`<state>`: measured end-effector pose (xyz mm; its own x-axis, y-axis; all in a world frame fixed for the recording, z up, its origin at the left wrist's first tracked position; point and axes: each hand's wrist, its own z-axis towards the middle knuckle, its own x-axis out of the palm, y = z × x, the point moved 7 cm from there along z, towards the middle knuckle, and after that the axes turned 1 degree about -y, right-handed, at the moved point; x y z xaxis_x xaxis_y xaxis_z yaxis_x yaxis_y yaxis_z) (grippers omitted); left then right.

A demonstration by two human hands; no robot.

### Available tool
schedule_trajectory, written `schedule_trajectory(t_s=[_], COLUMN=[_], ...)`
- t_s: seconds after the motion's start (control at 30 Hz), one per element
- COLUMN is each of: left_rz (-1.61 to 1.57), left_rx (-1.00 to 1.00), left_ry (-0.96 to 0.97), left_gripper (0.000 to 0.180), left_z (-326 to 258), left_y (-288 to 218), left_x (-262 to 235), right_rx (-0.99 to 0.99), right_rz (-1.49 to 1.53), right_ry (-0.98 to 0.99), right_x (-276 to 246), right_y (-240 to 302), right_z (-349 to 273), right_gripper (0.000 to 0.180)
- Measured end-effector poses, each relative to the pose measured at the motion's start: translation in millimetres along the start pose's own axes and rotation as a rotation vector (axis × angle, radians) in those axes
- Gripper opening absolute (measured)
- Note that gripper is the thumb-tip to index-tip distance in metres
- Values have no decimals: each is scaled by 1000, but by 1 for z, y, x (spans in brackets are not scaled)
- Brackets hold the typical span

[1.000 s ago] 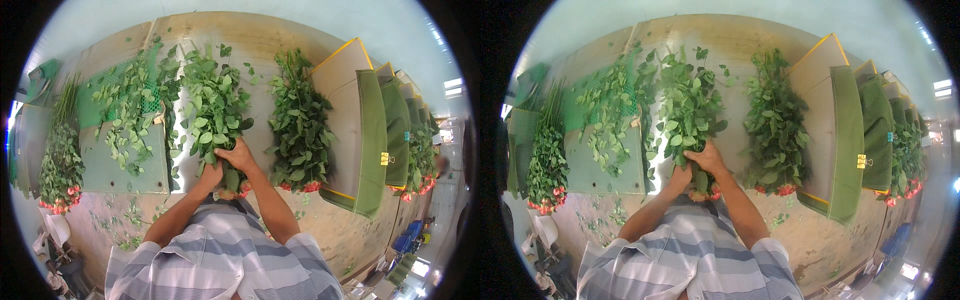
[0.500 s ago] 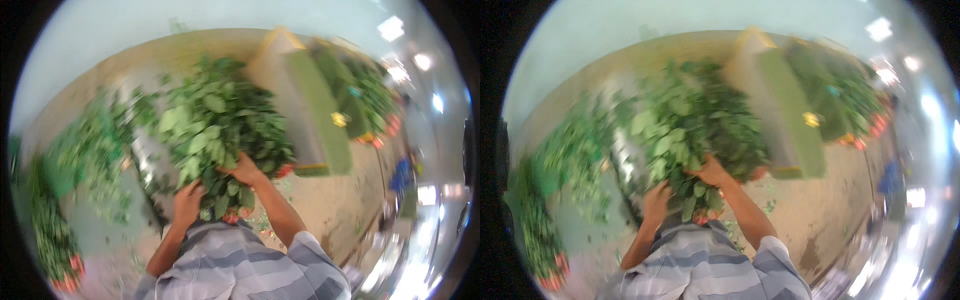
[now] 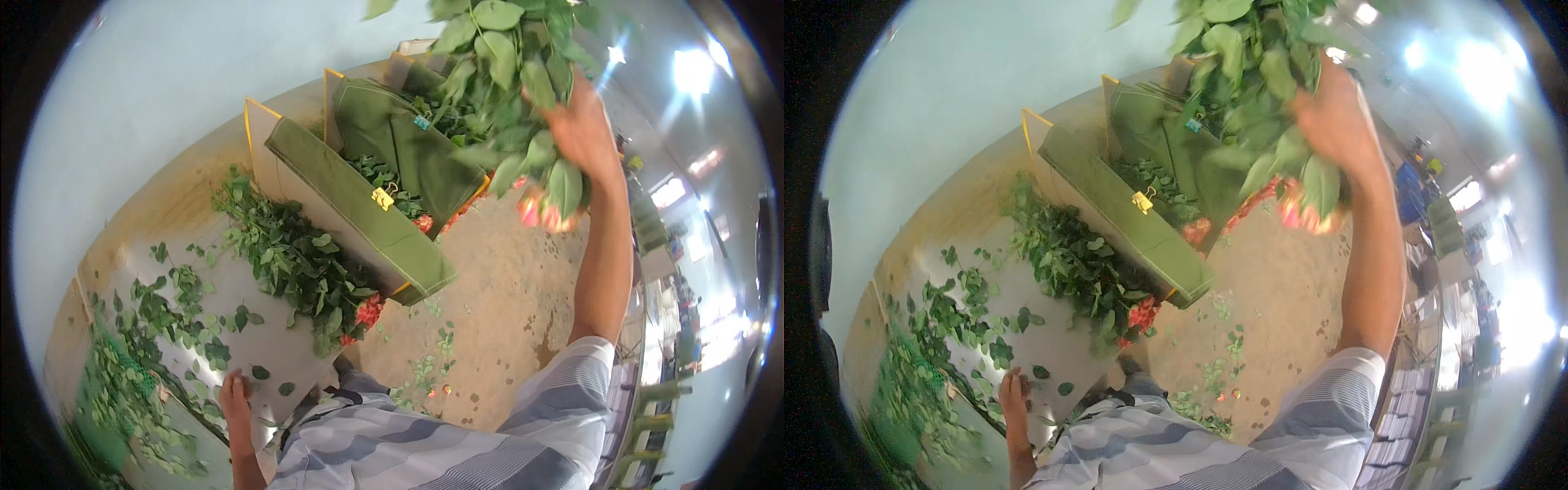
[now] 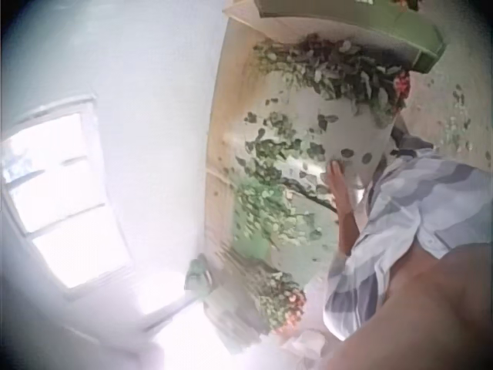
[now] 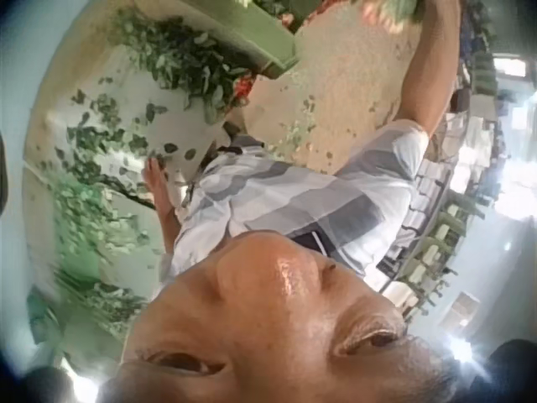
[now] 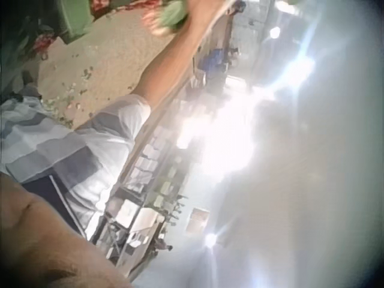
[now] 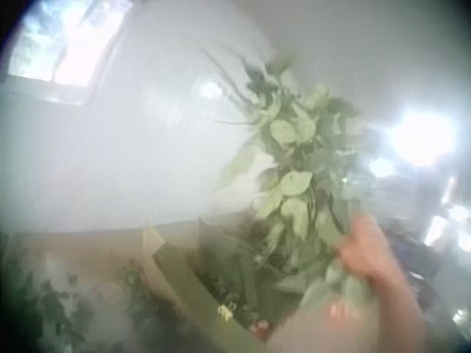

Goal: The person gathers green leafy stems and pink roses from a table, bundles them by hand, and places the assembled bunches into green paper-wrapped containers. The person repeats this process several times, moving completed bundles aside.

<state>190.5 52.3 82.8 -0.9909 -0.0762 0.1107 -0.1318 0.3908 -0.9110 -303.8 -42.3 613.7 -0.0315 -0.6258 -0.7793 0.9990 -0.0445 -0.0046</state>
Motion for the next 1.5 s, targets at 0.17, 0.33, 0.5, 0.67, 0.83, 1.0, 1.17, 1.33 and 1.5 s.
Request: schedule_trajectory(t_s=[0.17,0.33,0.5,0.67,0.83,1.0,1.17,1.33,1.5], left_rz=[292,376,286,227,56,67,-117,-417,-454], left_rx=[155,155,30,1,-221,-396,-422,-501,-392], left_ry=[-16,-107,-74,-85,13,87,102,119,209], left_gripper=[31,29,49,65,65,70,71,73,70], left_z=[26,40,51,100,122,132,123,141,125], left_y=[-21,-19,-15,2,-10,33,25,75,68], left_x=[75,94,105,164,199,206,233,249,233], right_rx=[-13,-39,9,105,-124,127,318,408,243], right_rz=[-339,-177,129,392,986,506,648,673,816], right_ry=[138,882,189,-245,713,612,903,1053,850], right_x=[122,328,231,60,186,361,493,506,424], right_y=[-135,-262,-143,-22,156,168,117,135,176], right_z=[65,-23,-1,-107,-227,-227,-296,-306,-268], right_gripper=[56,67,47,35,59,76,75,59,65])
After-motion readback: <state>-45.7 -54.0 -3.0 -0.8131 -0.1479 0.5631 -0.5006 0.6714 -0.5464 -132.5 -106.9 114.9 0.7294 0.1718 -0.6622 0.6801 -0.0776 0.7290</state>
